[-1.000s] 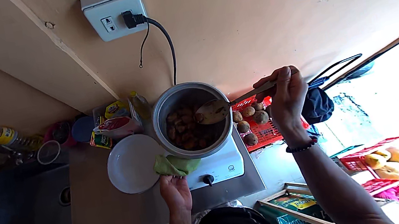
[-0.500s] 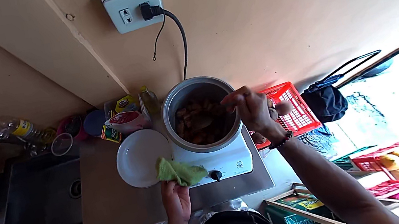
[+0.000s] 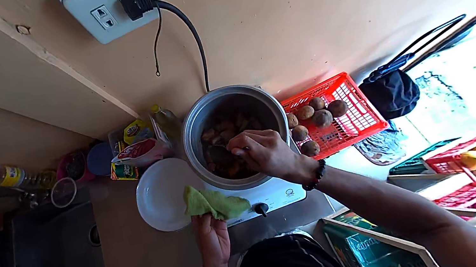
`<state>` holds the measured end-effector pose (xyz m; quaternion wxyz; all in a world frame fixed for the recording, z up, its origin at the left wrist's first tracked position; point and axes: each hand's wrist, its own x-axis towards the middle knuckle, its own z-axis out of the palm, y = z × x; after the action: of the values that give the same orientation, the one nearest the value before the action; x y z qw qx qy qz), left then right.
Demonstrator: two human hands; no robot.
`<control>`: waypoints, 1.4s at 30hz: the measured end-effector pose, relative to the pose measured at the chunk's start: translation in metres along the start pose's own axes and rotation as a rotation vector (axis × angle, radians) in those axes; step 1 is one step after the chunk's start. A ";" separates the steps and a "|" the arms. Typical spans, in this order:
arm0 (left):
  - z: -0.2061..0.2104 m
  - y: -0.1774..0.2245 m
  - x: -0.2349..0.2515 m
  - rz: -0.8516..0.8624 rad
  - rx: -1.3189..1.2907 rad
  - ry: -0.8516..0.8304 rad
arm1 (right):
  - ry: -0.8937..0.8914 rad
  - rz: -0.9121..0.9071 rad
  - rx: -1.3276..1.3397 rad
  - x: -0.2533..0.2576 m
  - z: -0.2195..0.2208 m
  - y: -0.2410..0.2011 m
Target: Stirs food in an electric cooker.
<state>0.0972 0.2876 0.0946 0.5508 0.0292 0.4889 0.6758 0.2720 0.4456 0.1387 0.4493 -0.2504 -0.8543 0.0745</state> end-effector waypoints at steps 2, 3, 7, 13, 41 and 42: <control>0.007 -0.002 0.007 0.022 -0.001 0.015 | 0.003 -0.031 0.015 0.003 -0.001 0.000; 0.010 -0.003 0.009 0.028 0.012 0.022 | 0.008 -0.048 0.027 0.004 -0.001 0.000; 0.020 0.000 0.014 0.038 0.083 0.048 | -0.006 -0.076 0.042 0.008 0.002 0.003; 0.031 0.008 0.011 0.049 0.161 0.054 | -0.080 0.227 0.077 0.011 0.006 0.011; 0.017 0.011 0.017 -0.027 0.081 0.003 | 0.099 1.023 0.463 0.024 -0.034 0.063; 0.013 0.009 0.020 -0.033 0.065 0.007 | 0.102 0.998 0.467 0.029 -0.040 0.064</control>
<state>0.0900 0.3123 0.0976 0.5589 0.0367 0.5130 0.6504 0.3139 0.5112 0.1607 0.4440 -0.5220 -0.5699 0.4534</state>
